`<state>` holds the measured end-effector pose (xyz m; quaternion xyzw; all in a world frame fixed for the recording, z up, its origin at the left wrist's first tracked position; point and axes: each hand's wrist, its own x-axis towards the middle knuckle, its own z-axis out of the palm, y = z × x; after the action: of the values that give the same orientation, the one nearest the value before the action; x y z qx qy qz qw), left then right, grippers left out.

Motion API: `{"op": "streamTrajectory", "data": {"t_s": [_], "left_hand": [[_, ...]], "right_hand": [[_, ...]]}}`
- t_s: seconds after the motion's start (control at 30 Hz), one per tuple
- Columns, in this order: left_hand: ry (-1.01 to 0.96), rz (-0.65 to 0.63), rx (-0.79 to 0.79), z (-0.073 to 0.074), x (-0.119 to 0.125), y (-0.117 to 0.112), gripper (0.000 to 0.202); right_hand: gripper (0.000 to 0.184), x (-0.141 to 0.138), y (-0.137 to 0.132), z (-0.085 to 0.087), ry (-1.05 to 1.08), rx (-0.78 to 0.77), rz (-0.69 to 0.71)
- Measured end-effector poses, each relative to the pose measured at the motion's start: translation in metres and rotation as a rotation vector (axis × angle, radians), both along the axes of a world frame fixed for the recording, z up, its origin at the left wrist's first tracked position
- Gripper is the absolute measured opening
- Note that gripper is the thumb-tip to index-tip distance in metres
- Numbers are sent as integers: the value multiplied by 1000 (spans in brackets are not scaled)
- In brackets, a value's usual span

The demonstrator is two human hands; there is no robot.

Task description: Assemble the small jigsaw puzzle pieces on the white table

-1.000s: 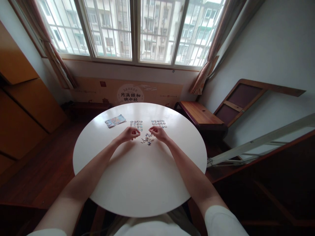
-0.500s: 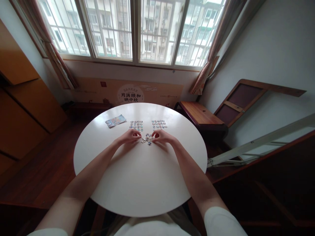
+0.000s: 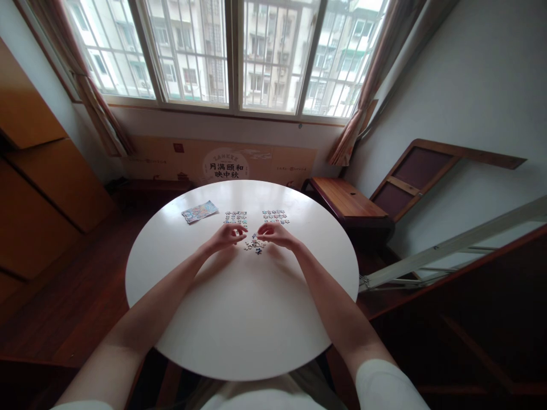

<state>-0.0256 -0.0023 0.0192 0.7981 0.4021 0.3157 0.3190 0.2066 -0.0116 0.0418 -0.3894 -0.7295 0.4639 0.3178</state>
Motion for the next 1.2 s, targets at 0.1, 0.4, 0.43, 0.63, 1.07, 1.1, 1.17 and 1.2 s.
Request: {"op": "streamTrajectory", "data": {"t_s": [0.1, 0.4, 0.43, 0.63, 1.07, 1.1, 1.17, 1.2], "left_hand": [[-49, -13, 87, 3, 6, -4, 32], [-70, -37, 245, 11, 13, -13, 25], [-75, -37, 252, 12, 13, -13, 26], [-80, -61, 272, 12, 15, -15, 16], [-247, 34, 143, 11, 16, -9, 26], [-247, 36, 138, 11, 16, -9, 27], [-238, 44, 137, 11, 17, -10, 28], [-228, 44, 142, 11, 17, -10, 28]], "right_hand": [[37, -8, -2, -2, 106, -69, 20], [36, -15, -2, -5, 173, -96, 9], [36, -15, -2, -5, 169, -99, 15], [36, -17, -5, -3, 159, -92, 43], [31, -22, 1, -11, 242, 56, -46], [31, -22, 1, -11, 247, 64, -46], [29, -23, 0, -11, 250, 76, -39], [29, -23, 0, -10, 250, 80, -36]]}}
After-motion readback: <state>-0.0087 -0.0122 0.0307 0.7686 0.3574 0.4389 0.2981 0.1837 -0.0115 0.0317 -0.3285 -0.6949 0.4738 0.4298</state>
